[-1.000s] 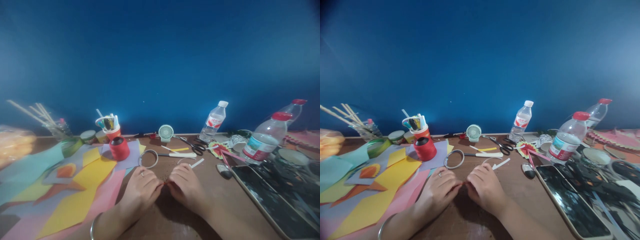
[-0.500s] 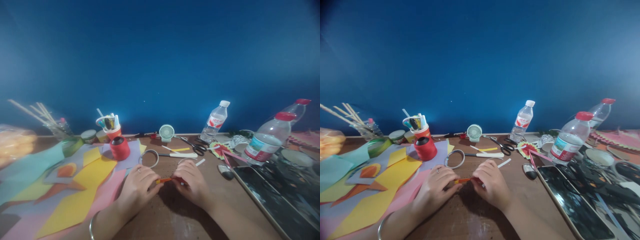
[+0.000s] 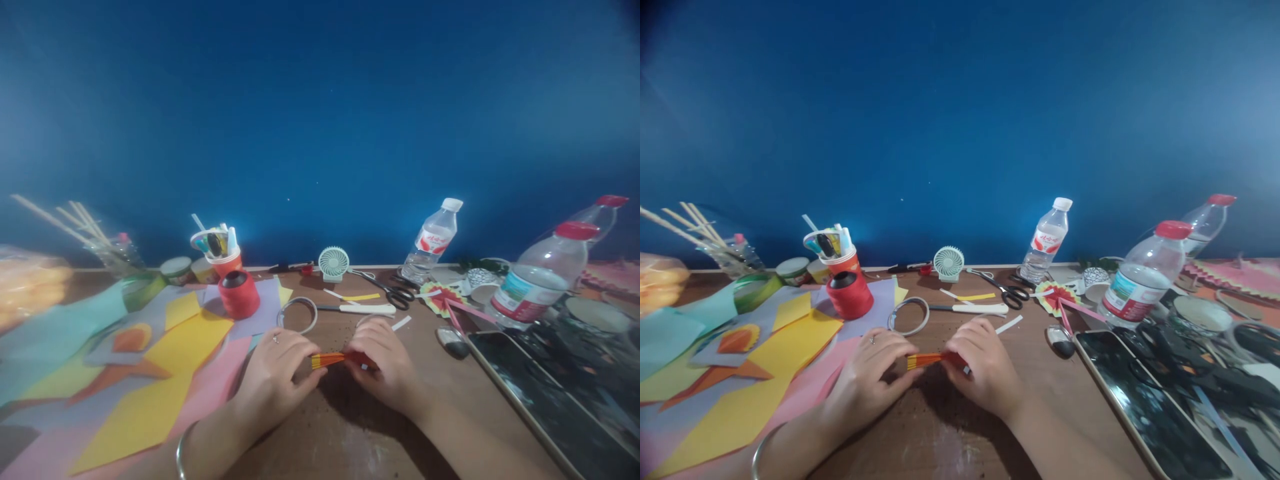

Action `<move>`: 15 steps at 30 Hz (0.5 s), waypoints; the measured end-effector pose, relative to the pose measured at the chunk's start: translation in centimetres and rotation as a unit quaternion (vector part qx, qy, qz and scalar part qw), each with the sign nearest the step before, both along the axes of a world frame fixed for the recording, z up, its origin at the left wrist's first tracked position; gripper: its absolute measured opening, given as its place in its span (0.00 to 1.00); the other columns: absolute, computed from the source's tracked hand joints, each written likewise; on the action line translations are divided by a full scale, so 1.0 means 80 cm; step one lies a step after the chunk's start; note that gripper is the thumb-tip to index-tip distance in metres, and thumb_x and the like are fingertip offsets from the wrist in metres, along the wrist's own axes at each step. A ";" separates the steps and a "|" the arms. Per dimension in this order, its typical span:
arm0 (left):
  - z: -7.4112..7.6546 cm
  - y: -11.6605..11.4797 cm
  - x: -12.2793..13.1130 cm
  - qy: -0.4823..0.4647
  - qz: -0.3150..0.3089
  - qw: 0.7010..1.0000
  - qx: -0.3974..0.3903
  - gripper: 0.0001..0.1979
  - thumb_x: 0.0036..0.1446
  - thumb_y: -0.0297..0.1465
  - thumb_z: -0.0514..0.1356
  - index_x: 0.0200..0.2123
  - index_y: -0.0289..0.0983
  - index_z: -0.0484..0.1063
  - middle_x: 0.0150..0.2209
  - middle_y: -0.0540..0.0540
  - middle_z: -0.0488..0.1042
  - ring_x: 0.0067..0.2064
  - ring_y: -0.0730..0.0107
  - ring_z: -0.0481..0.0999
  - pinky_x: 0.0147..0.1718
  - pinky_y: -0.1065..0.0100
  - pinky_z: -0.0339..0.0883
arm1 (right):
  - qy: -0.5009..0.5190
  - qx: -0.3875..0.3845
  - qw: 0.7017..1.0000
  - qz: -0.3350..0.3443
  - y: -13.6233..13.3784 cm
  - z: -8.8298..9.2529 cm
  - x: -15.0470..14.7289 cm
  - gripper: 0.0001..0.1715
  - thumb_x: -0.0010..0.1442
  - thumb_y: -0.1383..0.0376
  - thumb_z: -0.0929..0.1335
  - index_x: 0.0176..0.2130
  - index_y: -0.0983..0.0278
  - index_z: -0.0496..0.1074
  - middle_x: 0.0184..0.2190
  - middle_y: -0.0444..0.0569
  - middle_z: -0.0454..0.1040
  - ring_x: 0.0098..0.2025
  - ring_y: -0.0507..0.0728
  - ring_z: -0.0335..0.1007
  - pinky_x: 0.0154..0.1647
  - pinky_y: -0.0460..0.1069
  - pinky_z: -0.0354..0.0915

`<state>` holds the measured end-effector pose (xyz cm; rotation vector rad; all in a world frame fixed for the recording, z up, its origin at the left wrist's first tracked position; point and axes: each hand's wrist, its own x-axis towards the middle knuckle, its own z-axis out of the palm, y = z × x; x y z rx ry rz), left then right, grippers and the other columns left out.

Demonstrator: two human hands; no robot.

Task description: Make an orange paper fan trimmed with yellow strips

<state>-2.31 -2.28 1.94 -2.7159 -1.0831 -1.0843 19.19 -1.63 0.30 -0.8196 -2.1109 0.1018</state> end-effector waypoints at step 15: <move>-0.001 -0.007 -0.004 0.003 0.049 0.996 -0.069 0.22 0.49 0.38 0.60 0.46 0.38 0.59 0.42 0.41 0.68 0.46 0.56 0.66 0.43 0.54 0.62 | 0.009 0.000 1.000 0.001 0.001 -0.001 -0.001 0.04 0.53 0.72 0.64 0.31 0.63 0.65 0.27 0.46 0.68 0.32 0.54 0.61 0.36 0.52 0.58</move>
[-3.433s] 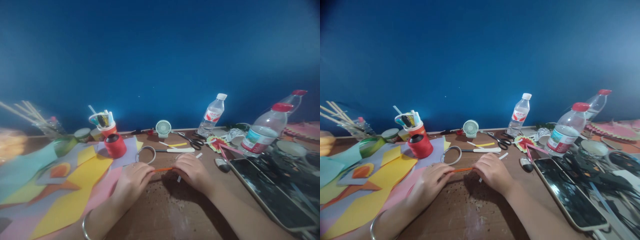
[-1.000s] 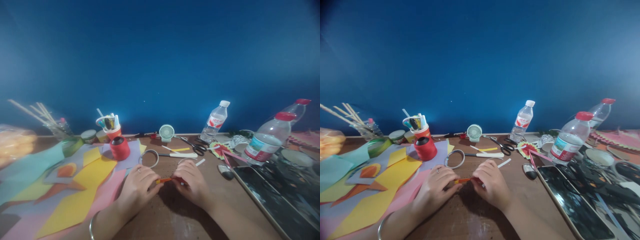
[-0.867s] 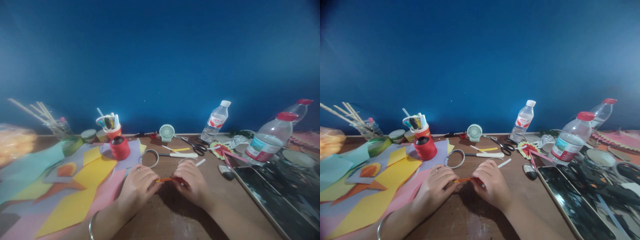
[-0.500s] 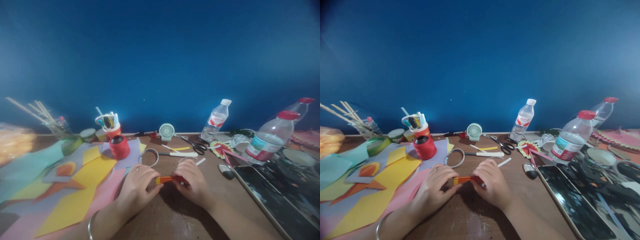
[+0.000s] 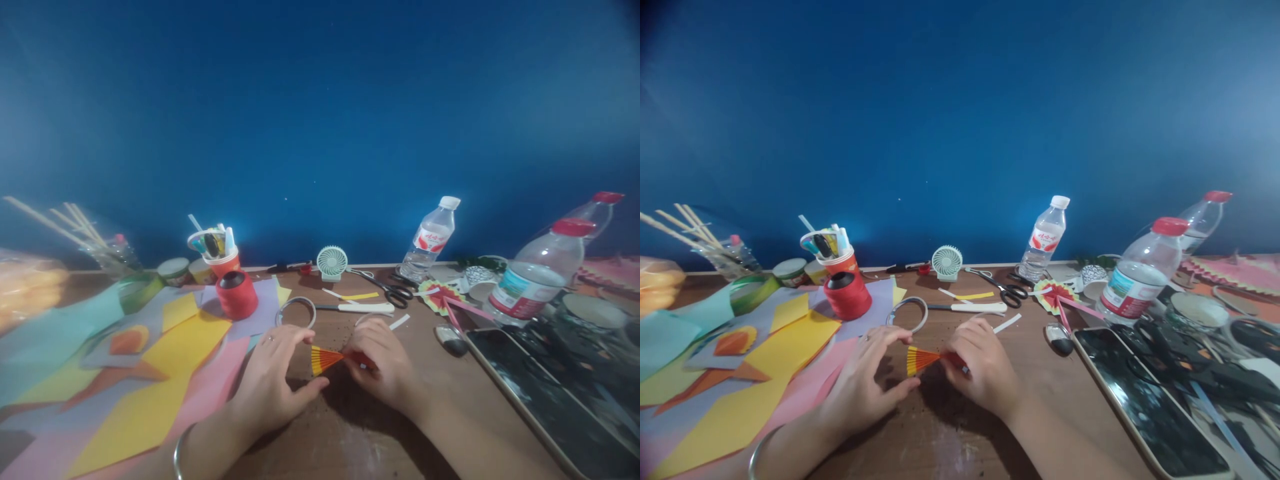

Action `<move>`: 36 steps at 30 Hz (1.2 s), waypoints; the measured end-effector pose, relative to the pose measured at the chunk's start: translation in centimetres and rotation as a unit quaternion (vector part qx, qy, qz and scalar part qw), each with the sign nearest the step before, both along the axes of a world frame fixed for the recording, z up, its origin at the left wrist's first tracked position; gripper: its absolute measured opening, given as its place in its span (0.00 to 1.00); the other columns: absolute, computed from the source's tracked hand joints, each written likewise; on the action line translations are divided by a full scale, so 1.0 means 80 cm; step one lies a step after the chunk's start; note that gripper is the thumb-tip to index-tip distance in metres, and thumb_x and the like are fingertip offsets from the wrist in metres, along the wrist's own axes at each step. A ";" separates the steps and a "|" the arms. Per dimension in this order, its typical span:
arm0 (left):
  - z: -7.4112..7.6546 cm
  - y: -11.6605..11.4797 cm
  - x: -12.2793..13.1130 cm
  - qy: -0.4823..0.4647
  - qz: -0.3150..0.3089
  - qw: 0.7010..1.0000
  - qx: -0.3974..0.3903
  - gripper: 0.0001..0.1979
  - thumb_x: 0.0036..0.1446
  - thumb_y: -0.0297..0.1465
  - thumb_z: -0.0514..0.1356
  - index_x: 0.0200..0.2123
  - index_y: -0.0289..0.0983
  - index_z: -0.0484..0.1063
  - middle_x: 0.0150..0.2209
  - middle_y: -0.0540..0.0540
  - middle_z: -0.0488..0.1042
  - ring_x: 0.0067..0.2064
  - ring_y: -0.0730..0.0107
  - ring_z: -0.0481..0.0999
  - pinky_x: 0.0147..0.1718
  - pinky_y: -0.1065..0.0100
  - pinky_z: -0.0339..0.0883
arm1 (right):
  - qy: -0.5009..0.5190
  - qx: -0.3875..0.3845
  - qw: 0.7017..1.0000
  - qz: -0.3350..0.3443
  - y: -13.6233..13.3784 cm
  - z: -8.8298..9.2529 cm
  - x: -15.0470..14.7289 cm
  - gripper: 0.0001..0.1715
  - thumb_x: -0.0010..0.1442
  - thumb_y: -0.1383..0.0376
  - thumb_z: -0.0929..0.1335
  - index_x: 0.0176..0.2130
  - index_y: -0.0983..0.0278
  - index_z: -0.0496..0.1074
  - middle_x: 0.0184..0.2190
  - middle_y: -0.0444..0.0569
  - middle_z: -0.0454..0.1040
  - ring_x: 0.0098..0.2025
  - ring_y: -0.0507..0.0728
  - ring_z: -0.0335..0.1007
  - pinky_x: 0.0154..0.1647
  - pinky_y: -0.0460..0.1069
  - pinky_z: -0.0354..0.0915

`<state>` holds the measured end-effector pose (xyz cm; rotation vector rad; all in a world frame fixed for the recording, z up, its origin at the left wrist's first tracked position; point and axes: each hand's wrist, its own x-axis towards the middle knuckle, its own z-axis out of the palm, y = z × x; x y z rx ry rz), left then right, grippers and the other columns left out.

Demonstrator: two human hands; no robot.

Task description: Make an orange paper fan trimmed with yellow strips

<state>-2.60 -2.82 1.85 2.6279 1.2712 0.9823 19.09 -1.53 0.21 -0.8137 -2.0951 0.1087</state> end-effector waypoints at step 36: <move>0.073 -0.022 -0.002 -0.072 -0.002 0.993 0.093 0.09 0.58 0.27 0.48 0.41 0.37 0.65 0.42 0.42 0.68 0.47 0.63 0.66 0.46 0.60 0.61 | 0.101 -0.073 0.986 -0.111 0.015 -0.013 0.009 0.14 0.61 0.69 0.56 0.35 0.64 0.69 0.33 0.50 0.73 0.38 0.57 0.67 0.39 0.51 0.61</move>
